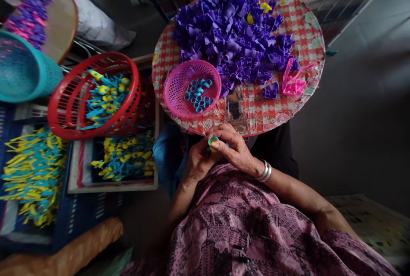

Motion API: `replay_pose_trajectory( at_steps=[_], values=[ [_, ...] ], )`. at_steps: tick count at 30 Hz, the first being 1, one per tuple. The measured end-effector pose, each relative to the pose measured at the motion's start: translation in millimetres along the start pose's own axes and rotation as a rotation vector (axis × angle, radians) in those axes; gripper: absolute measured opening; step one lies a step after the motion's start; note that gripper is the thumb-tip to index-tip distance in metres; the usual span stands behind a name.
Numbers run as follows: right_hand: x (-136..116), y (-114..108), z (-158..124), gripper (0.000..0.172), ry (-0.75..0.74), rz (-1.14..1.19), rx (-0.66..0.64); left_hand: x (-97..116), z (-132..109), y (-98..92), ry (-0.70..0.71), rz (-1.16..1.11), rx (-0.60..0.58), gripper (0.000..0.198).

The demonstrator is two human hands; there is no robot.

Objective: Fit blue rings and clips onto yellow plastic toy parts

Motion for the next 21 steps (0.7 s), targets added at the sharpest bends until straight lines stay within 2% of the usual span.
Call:
replay_pose_trajectory(
  at_steps=[4, 8, 15, 18, 21],
  values=[
    [2, 4, 0, 0.048, 0.054, 0.013, 0.056, -12, 0, -2.3, 0.022, -0.039, 0.032, 0.032],
    [2, 3, 0, 0.058, 0.082, 0.096, 0.043, -26, -2, -4.8, -0.013, -0.162, -0.01, 0.04],
    [8, -3, -4, 0.052, 0.18, 0.291, 0.063, -22, -3, -2.9, -0.049, -0.19, -0.019, 0.049],
    [1, -8, 0, 0.051, 0.16, 0.303, -0.005, -20, -3, -0.5, -0.061, -0.198, -0.059, 0.047],
    [-9, -10, 6, 0.051, 0.131, 0.267, -0.157, -22, -4, -0.3, -0.076, -0.188, -0.108, 0.047]
  ],
)
Point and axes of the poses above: each hand's wrist, its own z-axis towards the middle knuckle, its own y-axis out of the palm, x = y × z, the point moved 6 cm from there along z, towards the middle knuckle, and after that the axes turned 5 degrees about z, right-handed, at the moved point
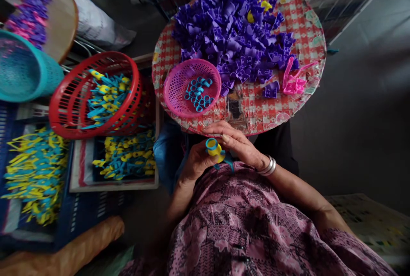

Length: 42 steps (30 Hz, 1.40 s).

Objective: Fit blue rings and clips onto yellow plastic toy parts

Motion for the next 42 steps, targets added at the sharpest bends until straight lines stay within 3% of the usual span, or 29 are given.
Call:
replay_pose_trajectory(
  at_steps=[3, 6, 10, 20, 26, 32, 37, 42],
  values=[
    [-5, 1, 2, 0.046, -0.013, -0.054, -0.106, -4, -1, -0.5, -0.031, 0.014, -0.053, 0.047],
    [-4, 3, 2, 0.034, -0.073, -0.091, -0.102, -4, -2, -0.1, -0.032, 0.011, -0.086, 0.042],
    [6, 5, -1, 0.034, -0.093, -0.069, -0.025, -2, -1, 1.4, -0.016, 0.02, -0.063, 0.038],
    [23, 12, -9, 0.043, -0.043, -0.035, 0.284, 7, 3, -4.8, 0.084, 0.143, 0.126, 0.044],
    [29, 14, -10, 0.04, -0.005, -0.061, 0.358, 12, 2, -11.6, 0.132, 0.291, 0.262, 0.047],
    [36, 8, -12, 0.043, 0.039, -0.02, 0.325, 5, 5, -11.8, 0.077, 0.168, 0.208, 0.036],
    [33, 0, -11, 0.049, 0.07, 0.101, 0.31, -2, 5, -9.2, 0.049, 0.015, 0.145, 0.044],
    [19, 0, -3, 0.05, 0.059, 0.037, 0.116, -11, 2, -8.2, -0.007, -0.008, 0.08, 0.04]
  ],
)
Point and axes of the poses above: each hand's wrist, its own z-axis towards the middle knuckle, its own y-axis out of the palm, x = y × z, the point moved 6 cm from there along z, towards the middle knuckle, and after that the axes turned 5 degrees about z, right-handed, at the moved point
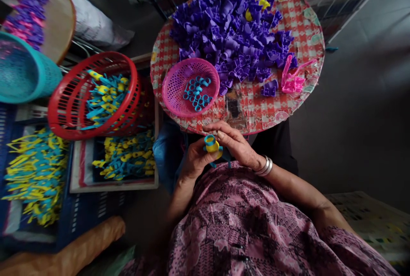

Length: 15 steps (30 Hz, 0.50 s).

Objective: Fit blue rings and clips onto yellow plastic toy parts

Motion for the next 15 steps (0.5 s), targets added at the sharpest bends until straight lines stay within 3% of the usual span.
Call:
replay_pose_trajectory(
  at_steps=[5, 15],
  values=[
    [-4, 6, 2, 0.049, -0.07, -0.048, -0.113, -2, -1, 2.1, -0.009, -0.026, -0.043, 0.041],
    [15, 4, -3, 0.048, -0.083, -0.041, 0.087, 35, 1, 13.2, 0.048, 0.333, 0.099, 0.051]
  ],
)
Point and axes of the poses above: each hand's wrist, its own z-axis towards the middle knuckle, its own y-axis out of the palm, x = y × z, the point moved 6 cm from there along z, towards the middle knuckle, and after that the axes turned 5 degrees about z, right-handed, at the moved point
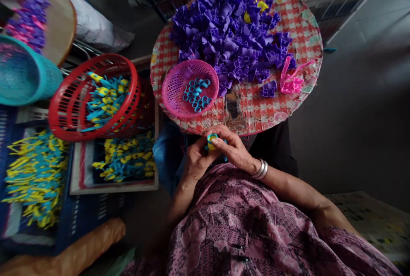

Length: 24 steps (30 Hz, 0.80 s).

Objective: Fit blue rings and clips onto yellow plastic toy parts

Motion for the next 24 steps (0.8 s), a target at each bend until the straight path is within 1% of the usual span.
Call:
replay_pose_trajectory(
  at_steps=[2, 5, 7, 9, 12, 15, 17, 19, 21, 24],
  values=[
    [3, -1, -1, 0.046, -0.015, -0.008, 0.038, 2, 0, -0.1, -0.016, 0.073, 0.043, 0.049],
    [7, -3, -3, 0.047, -0.028, -0.014, 0.097, 1, 0, -0.3, -0.021, 0.102, 0.09, 0.044],
    [9, -4, -5, 0.048, -0.024, -0.019, 0.124, -2, 1, -0.7, -0.02, 0.073, 0.087, 0.044],
    [9, -5, -6, 0.05, -0.01, -0.014, 0.126, -9, 2, -0.8, -0.019, -0.01, 0.042, 0.044],
    [5, -7, -4, 0.056, 0.035, 0.044, 0.088, -22, 2, 1.1, -0.03, -0.215, -0.082, 0.044],
    [-4, -7, 1, 0.056, 0.055, 0.071, -0.009, -31, 0, 3.1, -0.036, -0.363, -0.173, 0.046],
    [-9, -6, 4, 0.057, 0.045, 0.073, -0.094, -34, 0, 3.3, -0.039, -0.405, -0.183, 0.047],
    [-11, -4, 5, 0.059, 0.042, 0.091, -0.152, -35, 1, 3.3, -0.052, -0.422, -0.17, 0.048],
    [-8, -3, 5, 0.059, 0.056, 0.111, -0.169, -34, 2, 3.9, -0.066, -0.431, -0.154, 0.049],
    [1, -1, 3, 0.052, 0.091, 0.176, -0.146, -30, 4, 8.8, -0.077, -0.445, -0.167, 0.047]
  ],
)
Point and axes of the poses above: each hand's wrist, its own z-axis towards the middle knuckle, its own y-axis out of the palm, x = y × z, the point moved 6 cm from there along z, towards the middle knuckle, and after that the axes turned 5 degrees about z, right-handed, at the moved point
